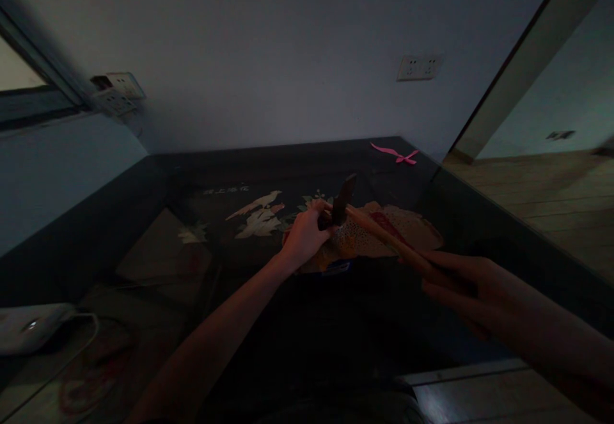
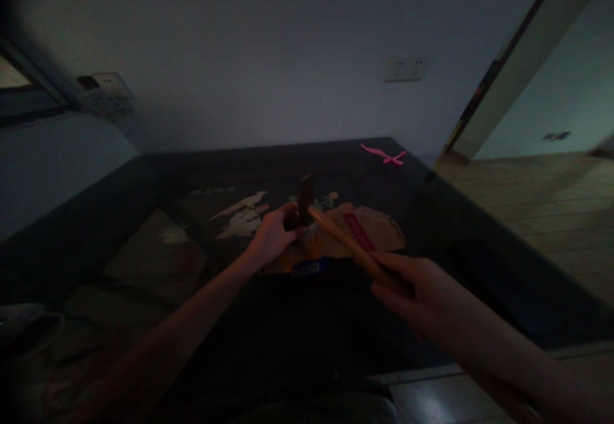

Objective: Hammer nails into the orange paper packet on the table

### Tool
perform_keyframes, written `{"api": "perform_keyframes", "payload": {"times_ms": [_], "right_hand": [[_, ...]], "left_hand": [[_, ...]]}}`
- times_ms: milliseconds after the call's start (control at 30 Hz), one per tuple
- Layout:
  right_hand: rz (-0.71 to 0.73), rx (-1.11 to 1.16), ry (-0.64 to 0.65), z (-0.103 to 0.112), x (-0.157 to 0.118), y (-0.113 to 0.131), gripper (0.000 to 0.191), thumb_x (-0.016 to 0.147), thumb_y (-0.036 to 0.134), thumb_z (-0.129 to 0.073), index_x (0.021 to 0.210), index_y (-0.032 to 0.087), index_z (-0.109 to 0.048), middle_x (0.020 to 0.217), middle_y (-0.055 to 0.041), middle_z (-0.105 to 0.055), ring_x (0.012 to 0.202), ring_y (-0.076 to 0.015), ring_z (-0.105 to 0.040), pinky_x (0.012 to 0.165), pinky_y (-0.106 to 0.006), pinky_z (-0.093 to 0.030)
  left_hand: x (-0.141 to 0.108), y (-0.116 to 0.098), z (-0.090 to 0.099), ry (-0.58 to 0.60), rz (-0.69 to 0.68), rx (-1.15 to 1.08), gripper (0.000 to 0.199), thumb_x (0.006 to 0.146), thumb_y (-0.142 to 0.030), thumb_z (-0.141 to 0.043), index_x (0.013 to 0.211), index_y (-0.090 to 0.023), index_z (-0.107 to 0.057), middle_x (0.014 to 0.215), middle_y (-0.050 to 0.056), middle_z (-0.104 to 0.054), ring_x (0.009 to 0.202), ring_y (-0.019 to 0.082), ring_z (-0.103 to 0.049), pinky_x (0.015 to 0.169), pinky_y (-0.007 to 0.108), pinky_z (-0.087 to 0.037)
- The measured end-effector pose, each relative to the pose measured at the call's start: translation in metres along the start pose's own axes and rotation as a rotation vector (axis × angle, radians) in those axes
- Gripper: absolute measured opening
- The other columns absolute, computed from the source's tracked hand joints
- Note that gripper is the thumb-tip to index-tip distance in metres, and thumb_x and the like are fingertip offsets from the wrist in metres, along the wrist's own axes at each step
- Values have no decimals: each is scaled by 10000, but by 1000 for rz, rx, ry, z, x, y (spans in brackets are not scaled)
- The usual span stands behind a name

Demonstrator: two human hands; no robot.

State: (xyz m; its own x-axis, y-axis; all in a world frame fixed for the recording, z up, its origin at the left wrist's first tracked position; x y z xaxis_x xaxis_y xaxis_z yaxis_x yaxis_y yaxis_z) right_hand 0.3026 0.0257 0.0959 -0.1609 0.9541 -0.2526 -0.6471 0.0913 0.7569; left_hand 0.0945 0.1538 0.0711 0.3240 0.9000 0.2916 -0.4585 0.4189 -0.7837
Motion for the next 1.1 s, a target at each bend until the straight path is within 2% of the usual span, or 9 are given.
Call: {"api": "perform_keyframes", "payload": {"times_ms": [200,367,467,567,667,767,900,1000,1100], "right_hand": [[16,63,-98,9,-13,4,426,820,498,-603,1094,178,-663,562,46,-452,437,-109,-415,356,-201,-312],[-71,286,-257,2,-28,-11,493,805,498,-647,1182,180,-635,569,64,-392,457,-106,-383,369,-200,-297],[-108,429,-275,-13,-28,-17,519,819,486,-636,1242,187,-606,587,67,-380,449,-95,-356,373,-195,-287],[-67,498,-254,-25,-23,-21,526,797,484,-657,1242,205,-626,608,58,-413,428,-88,-352,364,-197,-284],[0,534,-208,-34,-18,-27,534,767,490,-683,1216,201,-662,648,34,-469,427,-87,-379,352,-200,-290],[5,559,-240,-37,-16,-37,508,768,475,-683,1187,188,-687,674,19,-496,443,-92,-381,345,-204,-300],[-15,598,-252,-44,-16,-50,486,773,459,-688,1181,194,-692,655,32,-478,461,-100,-398,371,-213,-309],[-17,577,-223,-49,-15,-56,495,783,468,-682,1198,198,-683,621,36,-474,469,-109,-417,380,-212,-312],[-27,556,-243,-49,-17,-60,509,779,472,-681,1201,186,-678,584,49,-444,442,-101,-378,364,-212,-270]], "left_hand": [[0,2,-2,-15,-63,-57,246,773,-87,-676,978,-189,-583,840,6,-685,796,157,-659,769,292,-504],[6,0,0,31,-84,-294,364,725,-58,-688,1047,-165,-558,933,41,-659,874,151,-650,786,278,-530],[10,-12,24,-57,-111,-413,376,749,-106,-674,1098,-161,-544,1019,71,-652,978,165,-640,829,282,-533],[2,-31,59,-211,-181,-390,291,800,-175,-643,1080,-157,-564,1020,74,-663,993,170,-642,878,304,-526],[-21,-52,83,-299,-258,-234,210,831,-208,-621,1033,-159,-596,978,62,-677,929,167,-658,849,300,-537],[-49,-63,88,-292,-304,54,115,846,-183,-593,952,-169,-637,901,41,-691,850,163,-662,811,297,-534],[-66,-41,80,-230,-275,272,103,836,-157,-592,912,-176,-659,879,35,-706,823,169,-663,779,302,-529],[-57,-10,72,-193,-168,283,117,822,-169,-619,926,-170,-673,870,43,-713,773,166,-664,716,286,-535],[-43,8,60,-136,-113,299,101,796,-170,-664,888,-167,-706,836,45,-714,763,169,-662,694,276,-530]]}}
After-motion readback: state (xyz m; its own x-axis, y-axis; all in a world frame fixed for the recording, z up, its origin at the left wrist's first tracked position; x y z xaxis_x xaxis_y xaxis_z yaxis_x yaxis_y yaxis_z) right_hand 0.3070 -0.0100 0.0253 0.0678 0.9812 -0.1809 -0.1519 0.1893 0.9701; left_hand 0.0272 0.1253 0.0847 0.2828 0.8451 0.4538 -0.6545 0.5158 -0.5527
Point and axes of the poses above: each hand's wrist, its own x-axis towards the middle knuckle, its own z-axis out of the back of the hand, y = z × x, the point moved 7 cm from there along x, towards the middle knuckle
